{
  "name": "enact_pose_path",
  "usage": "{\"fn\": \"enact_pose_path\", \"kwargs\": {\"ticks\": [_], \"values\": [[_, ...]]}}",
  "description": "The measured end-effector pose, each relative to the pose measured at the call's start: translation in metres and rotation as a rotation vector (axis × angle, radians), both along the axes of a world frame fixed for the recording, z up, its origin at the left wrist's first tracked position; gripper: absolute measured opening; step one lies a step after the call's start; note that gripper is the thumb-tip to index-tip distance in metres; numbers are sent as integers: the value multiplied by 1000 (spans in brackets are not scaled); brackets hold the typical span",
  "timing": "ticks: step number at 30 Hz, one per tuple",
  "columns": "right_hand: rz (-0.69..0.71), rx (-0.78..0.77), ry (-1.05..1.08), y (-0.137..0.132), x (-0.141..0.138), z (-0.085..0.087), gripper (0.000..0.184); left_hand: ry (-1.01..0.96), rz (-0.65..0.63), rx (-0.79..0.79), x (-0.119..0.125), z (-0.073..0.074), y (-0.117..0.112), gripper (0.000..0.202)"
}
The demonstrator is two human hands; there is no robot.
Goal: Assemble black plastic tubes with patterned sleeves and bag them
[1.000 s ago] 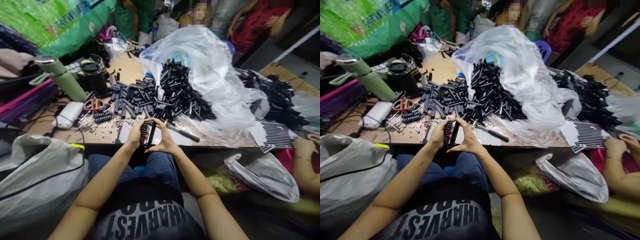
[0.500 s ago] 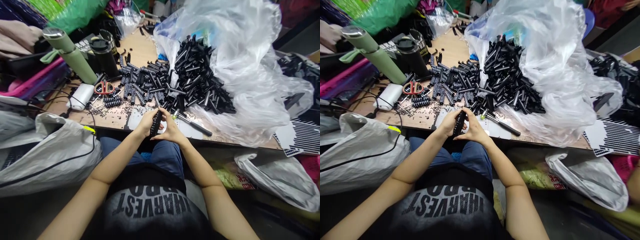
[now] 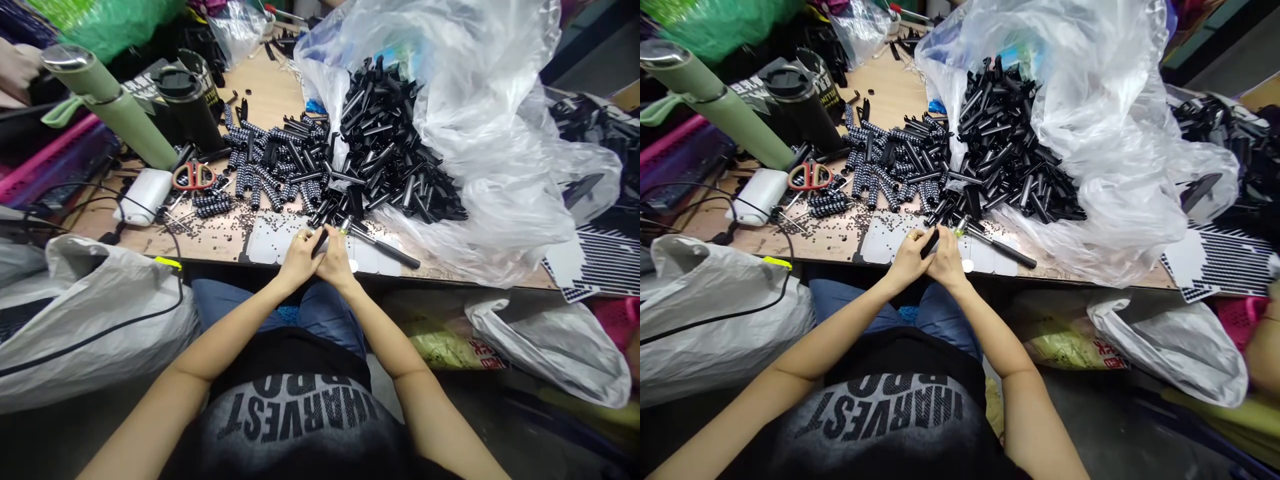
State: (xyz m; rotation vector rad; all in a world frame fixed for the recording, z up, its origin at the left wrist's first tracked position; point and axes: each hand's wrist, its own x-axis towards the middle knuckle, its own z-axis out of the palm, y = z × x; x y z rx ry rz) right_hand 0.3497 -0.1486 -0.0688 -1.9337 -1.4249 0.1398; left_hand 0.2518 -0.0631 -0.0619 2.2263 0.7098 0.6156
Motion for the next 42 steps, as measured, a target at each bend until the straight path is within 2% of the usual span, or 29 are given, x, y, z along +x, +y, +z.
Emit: {"fn": "enact_pose_path", "kwargs": {"ticks": [2,3,5,7,8,11,13,15,17,18,20,22,23,26,29,31,34,39,40,42], "values": [[-5,-54,-71,-11,10,-3,79,89,-79,183,-1,-12,3,43],[-51,-94,-114,-19,19,-3,78,116,-130,244,-3,-17,7,41],[-255,-207,-217,-38,46,1,70,149,-230,356,-8,-22,16,39],[-450,-375,-322,-55,76,5,50,179,-265,469,-14,-25,25,41],[-478,-456,-364,-62,89,7,42,198,-260,519,-17,-25,27,42],[-388,-571,-376,-72,103,17,33,242,-206,618,-21,-25,27,41],[-331,-534,-238,-75,92,25,35,241,-180,628,-21,-24,24,39],[-290,-422,-45,-78,71,34,41,236,-163,607,-19,-24,21,40],[-273,-320,59,-81,50,39,46,248,-149,583,-19,-23,19,42],[-275,-320,61,-82,42,39,47,259,-144,574,-19,-22,19,43],[-268,-439,22,-83,31,36,45,280,-144,555,-20,-21,18,44],[-241,-561,4,-81,27,35,42,302,-152,534,-19,-21,15,45],[-233,-569,13,-80,27,38,42,314,-149,526,-18,-22,12,46],[-215,-432,81,-74,24,60,43,341,-106,524,-11,-22,-3,45],[-138,-292,168,-68,12,91,43,363,-58,506,1,-20,-20,67],[-87,-228,189,-63,0,104,42,389,-49,467,7,-19,-27,80],[-36,-202,114,-57,-18,98,43,405,-72,418,11,-21,-27,79],[58,-565,-92,-51,-30,69,40,373,-98,418,7,-32,-24,66],[68,-587,-94,-51,-30,67,40,355,-102,419,7,-34,-25,66],[43,-527,-80,-50,-31,66,41,312,-107,419,7,-39,-28,67]]}}
